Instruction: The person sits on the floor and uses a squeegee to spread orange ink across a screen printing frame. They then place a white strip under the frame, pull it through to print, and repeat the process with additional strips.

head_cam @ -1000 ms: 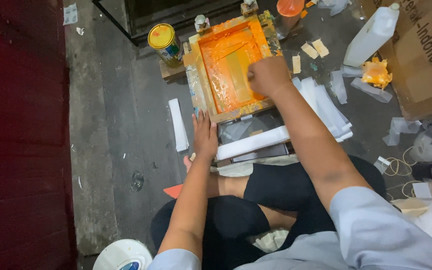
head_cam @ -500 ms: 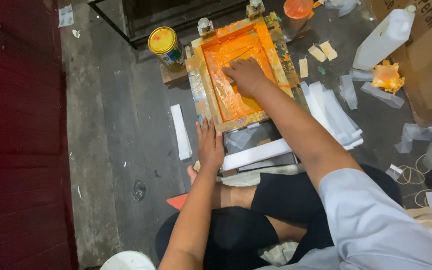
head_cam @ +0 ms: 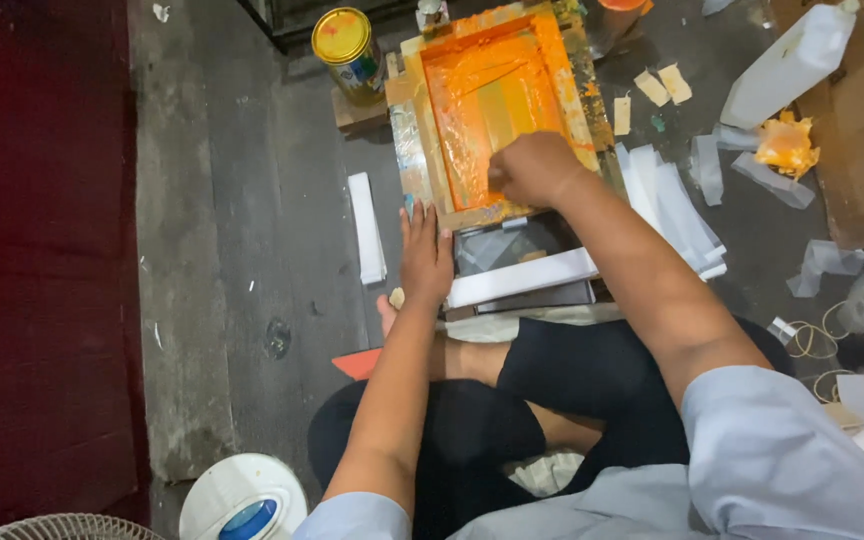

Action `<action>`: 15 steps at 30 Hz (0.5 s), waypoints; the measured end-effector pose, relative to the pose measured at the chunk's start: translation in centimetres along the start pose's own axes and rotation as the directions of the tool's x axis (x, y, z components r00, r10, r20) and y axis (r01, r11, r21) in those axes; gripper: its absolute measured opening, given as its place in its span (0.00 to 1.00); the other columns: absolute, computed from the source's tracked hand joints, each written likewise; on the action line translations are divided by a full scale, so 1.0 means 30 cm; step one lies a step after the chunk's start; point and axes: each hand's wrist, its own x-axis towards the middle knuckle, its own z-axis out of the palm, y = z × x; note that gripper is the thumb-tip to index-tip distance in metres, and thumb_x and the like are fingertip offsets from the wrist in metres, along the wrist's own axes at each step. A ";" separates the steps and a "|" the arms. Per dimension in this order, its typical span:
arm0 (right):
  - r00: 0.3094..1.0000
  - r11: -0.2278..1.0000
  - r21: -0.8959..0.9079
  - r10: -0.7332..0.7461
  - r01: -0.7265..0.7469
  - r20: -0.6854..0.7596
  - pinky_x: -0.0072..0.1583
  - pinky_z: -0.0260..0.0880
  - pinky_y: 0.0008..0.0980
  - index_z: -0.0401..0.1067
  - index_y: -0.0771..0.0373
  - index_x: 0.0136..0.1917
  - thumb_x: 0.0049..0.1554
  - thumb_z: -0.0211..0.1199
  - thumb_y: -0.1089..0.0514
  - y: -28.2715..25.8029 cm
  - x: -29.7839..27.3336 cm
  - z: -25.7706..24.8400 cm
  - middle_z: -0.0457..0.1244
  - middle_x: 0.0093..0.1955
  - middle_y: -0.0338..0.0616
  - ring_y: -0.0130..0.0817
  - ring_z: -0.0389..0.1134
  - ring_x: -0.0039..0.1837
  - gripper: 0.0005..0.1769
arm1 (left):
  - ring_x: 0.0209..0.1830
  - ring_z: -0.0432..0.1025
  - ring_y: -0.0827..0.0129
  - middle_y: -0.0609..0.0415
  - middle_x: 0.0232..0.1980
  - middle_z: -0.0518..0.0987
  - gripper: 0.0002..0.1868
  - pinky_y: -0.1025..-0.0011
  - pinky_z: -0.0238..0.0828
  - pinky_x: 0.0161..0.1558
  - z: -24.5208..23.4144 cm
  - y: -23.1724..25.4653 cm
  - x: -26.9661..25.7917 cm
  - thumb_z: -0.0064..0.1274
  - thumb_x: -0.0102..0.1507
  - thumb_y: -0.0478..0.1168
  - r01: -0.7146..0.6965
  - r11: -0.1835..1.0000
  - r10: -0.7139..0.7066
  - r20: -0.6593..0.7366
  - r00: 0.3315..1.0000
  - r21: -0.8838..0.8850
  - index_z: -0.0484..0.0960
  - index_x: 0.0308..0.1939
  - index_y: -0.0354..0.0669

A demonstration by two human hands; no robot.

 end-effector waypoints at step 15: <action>0.979 0.987 -0.161 -0.027 -0.007 -0.202 0.51 0.64 0.46 0.67 0.53 0.60 0.58 0.64 0.52 0.073 0.359 0.090 0.64 0.58 0.47 0.49 0.64 0.56 0.18 | 0.86 0.32 0.58 0.55 0.84 0.49 0.34 0.51 0.54 0.71 -0.028 0.050 -0.003 0.28 0.71 0.55 0.035 0.997 -0.035 0.002 0.999 -0.062 0.56 0.79 0.44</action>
